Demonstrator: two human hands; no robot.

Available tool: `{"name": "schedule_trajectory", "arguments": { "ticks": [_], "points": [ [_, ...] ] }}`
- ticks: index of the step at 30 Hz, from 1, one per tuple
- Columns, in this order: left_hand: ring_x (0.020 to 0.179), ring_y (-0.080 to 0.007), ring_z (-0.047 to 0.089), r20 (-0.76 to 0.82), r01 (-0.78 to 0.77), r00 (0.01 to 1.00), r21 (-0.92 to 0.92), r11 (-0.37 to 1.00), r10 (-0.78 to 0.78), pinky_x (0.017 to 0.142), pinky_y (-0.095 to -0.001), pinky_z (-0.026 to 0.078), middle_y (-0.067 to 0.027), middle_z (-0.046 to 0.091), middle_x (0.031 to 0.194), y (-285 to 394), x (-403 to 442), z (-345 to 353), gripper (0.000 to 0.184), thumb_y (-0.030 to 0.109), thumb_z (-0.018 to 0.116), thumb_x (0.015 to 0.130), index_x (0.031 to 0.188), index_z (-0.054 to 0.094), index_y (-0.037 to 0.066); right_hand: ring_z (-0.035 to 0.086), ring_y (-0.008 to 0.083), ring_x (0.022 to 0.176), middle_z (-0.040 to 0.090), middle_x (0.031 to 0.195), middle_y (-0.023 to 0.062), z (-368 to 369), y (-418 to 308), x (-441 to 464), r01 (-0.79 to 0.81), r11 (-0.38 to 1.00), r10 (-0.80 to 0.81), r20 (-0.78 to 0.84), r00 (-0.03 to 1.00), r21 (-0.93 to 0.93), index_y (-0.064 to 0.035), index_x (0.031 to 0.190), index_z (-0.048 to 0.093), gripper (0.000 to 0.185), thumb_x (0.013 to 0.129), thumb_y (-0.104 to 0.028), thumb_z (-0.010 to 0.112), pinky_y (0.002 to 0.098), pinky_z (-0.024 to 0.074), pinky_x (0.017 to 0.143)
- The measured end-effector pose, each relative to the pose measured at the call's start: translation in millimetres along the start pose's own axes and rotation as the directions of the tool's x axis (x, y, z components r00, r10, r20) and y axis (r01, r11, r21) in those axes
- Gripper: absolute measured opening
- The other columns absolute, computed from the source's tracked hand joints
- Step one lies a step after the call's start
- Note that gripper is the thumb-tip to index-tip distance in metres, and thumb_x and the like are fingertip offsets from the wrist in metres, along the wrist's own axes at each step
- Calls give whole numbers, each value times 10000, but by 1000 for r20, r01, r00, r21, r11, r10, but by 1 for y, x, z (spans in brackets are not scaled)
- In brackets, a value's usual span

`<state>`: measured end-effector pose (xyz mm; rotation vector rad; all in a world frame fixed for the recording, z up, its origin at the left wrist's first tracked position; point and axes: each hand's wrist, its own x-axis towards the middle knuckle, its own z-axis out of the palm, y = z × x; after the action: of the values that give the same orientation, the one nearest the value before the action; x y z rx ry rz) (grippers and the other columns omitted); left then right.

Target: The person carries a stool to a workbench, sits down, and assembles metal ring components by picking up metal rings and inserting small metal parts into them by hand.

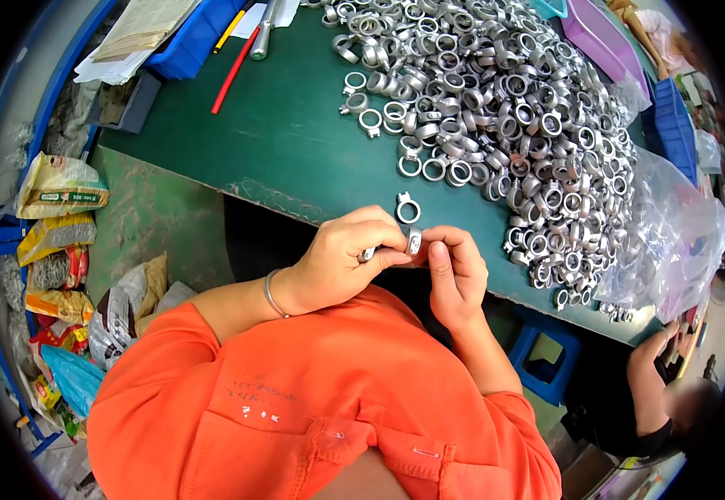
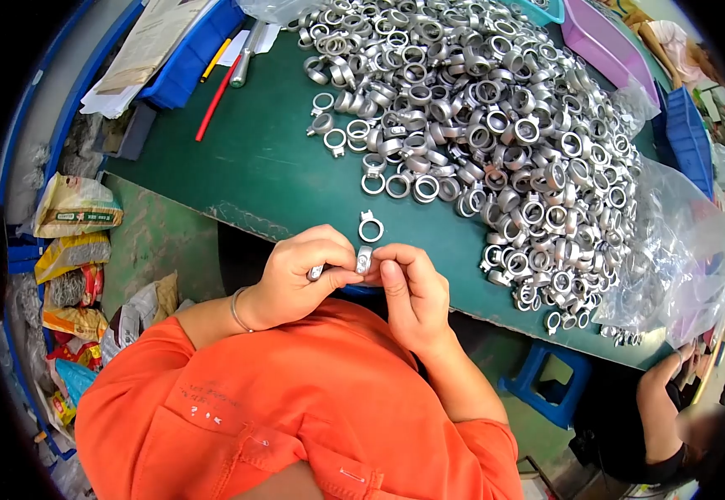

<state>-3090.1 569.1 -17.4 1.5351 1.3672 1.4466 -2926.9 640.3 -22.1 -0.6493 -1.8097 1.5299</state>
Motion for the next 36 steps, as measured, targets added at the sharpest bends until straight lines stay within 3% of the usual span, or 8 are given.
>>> {"name": "schedule_trajectory", "arguments": {
  "ticks": [5,8,10,11,13,23,32,36],
  "points": [
    [679,-185,558,15,-41,999,40,998,40,568,-264,444,-89,581,782,0,-1,2,123,-31,675,719,811,599,1,587,104,722,609,839,74,1,1,1,-86,985,89,-15,996,148,54,1084,515,208,931,-78,468,218,488,643],
    [649,-148,555,22,-75,997,46,996,74,551,-241,439,-73,583,789,1,-2,3,100,-12,659,759,831,591,1,581,96,700,612,822,63,-1,-2,2,-112,993,110,37,993,44,67,1095,525,235,919,-86,502,206,474,615],
    [611,-87,541,85,297,955,-290,910,-285,519,-204,427,-50,589,780,7,-5,2,74,30,619,824,877,574,4,579,93,680,619,809,61,3,-2,1,-145,983,145,9,989,115,67,1028,553,196,902,-82,535,205,479,605],
    [611,-87,541,84,296,955,-288,911,-284,519,-204,427,-50,589,780,8,-6,1,74,30,619,824,877,574,4,581,92,679,622,808,64,4,-4,0,-165,971,172,-23,985,175,61,1007,555,177,894,-74,547,204,482,599],
    [590,-43,522,208,488,873,-412,770,-442,495,-173,413,-39,596,772,9,-6,-2,88,75,574,874,923,558,4,586,92,671,629,805,77,4,-3,1,-190,948,212,-64,975,255,41,942,558,126,868,-58,584,205,487,573],
    [586,-44,518,181,513,853,-463,722,-490,496,-169,412,-45,607,764,10,-5,0,116,77,568,877,958,567,-6,556,77,604,626,775,60,5,-3,1,-196,943,232,-109,967,270,22,941,544,126,860,-62,591,183,445,521],
    [587,-34,512,83,416,905,-370,831,-416,501,-170,408,-14,585,725,11,-6,2,82,50,583,860,923,598,1,560,84,625,623,801,73,4,-1,-1,-162,955,194,-109,975,247,26,972,542,146,853,-43,594,189,455,539],
    [595,-61,546,46,413,907,-288,864,-418,540,-199,455,-35,603,801,10,-3,-1,110,36,598,833,935,616,-1,594,111,761,613,864,70,3,5,-2,-138,958,171,-116,978,253,29,967,552,164,818,13,618,215,495,640]
  ]
}}
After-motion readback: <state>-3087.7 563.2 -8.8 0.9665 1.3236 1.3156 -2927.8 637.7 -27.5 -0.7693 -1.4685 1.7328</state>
